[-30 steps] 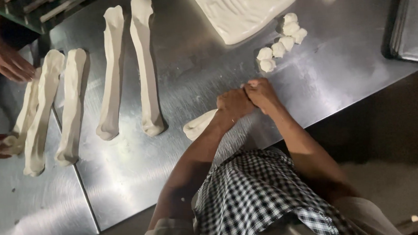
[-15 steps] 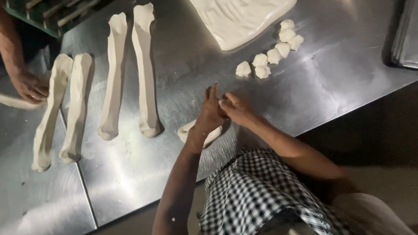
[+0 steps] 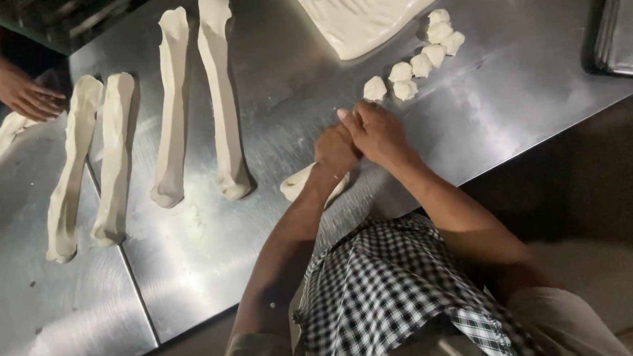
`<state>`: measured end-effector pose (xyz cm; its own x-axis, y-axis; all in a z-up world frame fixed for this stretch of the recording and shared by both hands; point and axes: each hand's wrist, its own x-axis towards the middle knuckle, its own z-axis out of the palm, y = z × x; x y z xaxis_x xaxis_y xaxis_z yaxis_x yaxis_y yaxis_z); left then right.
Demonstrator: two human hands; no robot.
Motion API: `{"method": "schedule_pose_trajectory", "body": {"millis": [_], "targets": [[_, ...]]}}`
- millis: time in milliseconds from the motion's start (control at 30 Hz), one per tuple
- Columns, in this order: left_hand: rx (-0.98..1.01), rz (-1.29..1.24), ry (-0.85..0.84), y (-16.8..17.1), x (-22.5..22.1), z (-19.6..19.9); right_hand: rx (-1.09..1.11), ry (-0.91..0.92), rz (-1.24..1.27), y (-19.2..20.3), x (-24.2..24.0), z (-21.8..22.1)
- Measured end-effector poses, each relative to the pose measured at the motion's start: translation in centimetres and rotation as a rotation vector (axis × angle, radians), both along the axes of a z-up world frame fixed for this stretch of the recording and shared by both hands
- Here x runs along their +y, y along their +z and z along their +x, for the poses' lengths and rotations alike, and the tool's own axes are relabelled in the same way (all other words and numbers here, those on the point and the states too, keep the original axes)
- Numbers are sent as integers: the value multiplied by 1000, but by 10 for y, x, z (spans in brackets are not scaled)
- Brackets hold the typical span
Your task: Portion dough from a long strip into individual small spheres and arrange them evenly on a baking tray.
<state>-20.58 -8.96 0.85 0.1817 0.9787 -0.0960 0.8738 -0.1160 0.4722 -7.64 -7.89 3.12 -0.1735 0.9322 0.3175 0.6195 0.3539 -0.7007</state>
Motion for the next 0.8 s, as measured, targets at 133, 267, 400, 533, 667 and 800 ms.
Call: {"method": "schedule_pose_trajectory", "body": {"millis": [133,267,400,533,667,800], "targets": [[201,-35,-88,-15,-2,2,174,-74,-339,-12,4,-6],[270,-147,-91,4,-12,-15,296,-80,-477,-41,-7,-16],[154,-215,116,-27,5,-76,166,256,-738,73,-39,-43],[-19,-181,348,-76,35,-115,154,691,-561,126,-73,-64],[121,288,-39,-116,-2,-116,287,506,-542,47,-33,-54],[-27,463,-239,-41,-33,-107,212,226,-491,-87,-4,-58]]}}
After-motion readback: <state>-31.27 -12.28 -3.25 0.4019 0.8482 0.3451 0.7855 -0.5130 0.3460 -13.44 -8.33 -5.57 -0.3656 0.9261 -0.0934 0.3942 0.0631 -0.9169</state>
